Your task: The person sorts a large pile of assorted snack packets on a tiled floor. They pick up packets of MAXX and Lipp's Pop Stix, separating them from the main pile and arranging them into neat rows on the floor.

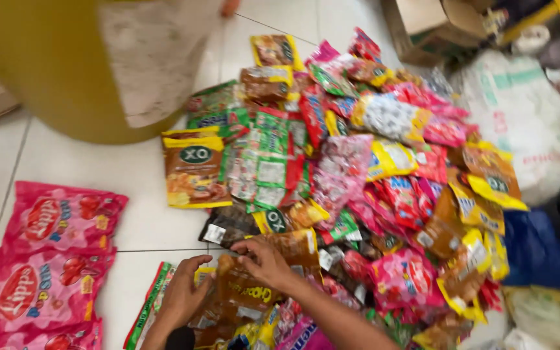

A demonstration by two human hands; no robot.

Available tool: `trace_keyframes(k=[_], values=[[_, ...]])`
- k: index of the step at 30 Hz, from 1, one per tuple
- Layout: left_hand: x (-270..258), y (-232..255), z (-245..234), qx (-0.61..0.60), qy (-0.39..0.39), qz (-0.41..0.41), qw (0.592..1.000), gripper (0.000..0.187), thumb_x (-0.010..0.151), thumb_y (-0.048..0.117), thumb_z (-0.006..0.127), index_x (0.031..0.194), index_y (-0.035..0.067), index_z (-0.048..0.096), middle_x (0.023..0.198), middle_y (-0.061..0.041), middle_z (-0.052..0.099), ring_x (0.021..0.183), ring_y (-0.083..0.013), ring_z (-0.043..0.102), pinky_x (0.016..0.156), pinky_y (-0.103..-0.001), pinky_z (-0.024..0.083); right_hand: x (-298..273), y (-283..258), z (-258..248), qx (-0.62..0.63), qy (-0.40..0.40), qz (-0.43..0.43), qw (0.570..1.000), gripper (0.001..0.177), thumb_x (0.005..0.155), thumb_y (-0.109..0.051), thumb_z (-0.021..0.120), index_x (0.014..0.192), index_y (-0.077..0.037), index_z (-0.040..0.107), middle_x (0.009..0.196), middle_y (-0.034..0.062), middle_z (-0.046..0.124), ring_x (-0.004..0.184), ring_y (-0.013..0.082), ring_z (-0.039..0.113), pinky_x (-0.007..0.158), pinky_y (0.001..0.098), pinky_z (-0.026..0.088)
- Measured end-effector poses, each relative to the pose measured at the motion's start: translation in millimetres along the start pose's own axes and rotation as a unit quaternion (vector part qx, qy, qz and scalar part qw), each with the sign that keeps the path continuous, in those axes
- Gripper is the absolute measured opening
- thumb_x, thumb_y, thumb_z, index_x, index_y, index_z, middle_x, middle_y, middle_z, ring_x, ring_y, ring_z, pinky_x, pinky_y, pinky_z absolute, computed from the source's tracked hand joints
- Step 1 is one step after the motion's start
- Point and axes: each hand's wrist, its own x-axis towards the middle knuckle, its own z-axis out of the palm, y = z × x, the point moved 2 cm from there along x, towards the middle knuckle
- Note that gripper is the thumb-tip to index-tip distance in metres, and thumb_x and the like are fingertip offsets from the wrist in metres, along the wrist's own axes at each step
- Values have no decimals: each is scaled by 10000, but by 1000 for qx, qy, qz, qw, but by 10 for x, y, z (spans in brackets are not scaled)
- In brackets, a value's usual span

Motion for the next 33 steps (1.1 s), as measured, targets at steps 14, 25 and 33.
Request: trace_keyframes(k=[14, 25, 33], values=[[-164, 534, 556, 249, 47, 192, 948, 672, 781, 288, 786, 1400, 153, 563, 1449, -264, 398, 1272, -480, 456, 1049, -509, 425, -708, 468, -1782, -411, 119, -155, 890, 245, 906, -111, 623, 1138, -105, 699, 1206, 154, 649, 1054, 369, 650, 845, 479, 556], [-166, 1419, 1007, 400, -229, 235, 856, 609, 934, 433, 670, 1429, 127, 489, 1331, -209, 569, 1257, -409, 558, 1059, -501, 460, -86, 836, -1983, -587, 204, -123, 774, 513, 886, -114, 595, 1391, -200, 587, 1305, 58, 612, 1238, 250, 553, 1046, 508, 412], [-340, 1579, 813, 189, -191, 242, 932, 639, 894, 351, 701, 1463, 172, 471, 1464, -174, 495, 1333, -372, 517, 1087, -453, 450, -313, 595, -2250, -573, 108, -207, 786, 140, 851, -85, 608, 980, -131, 639, 964, 53, 669, 982, 243, 675, 876, 440, 488]])
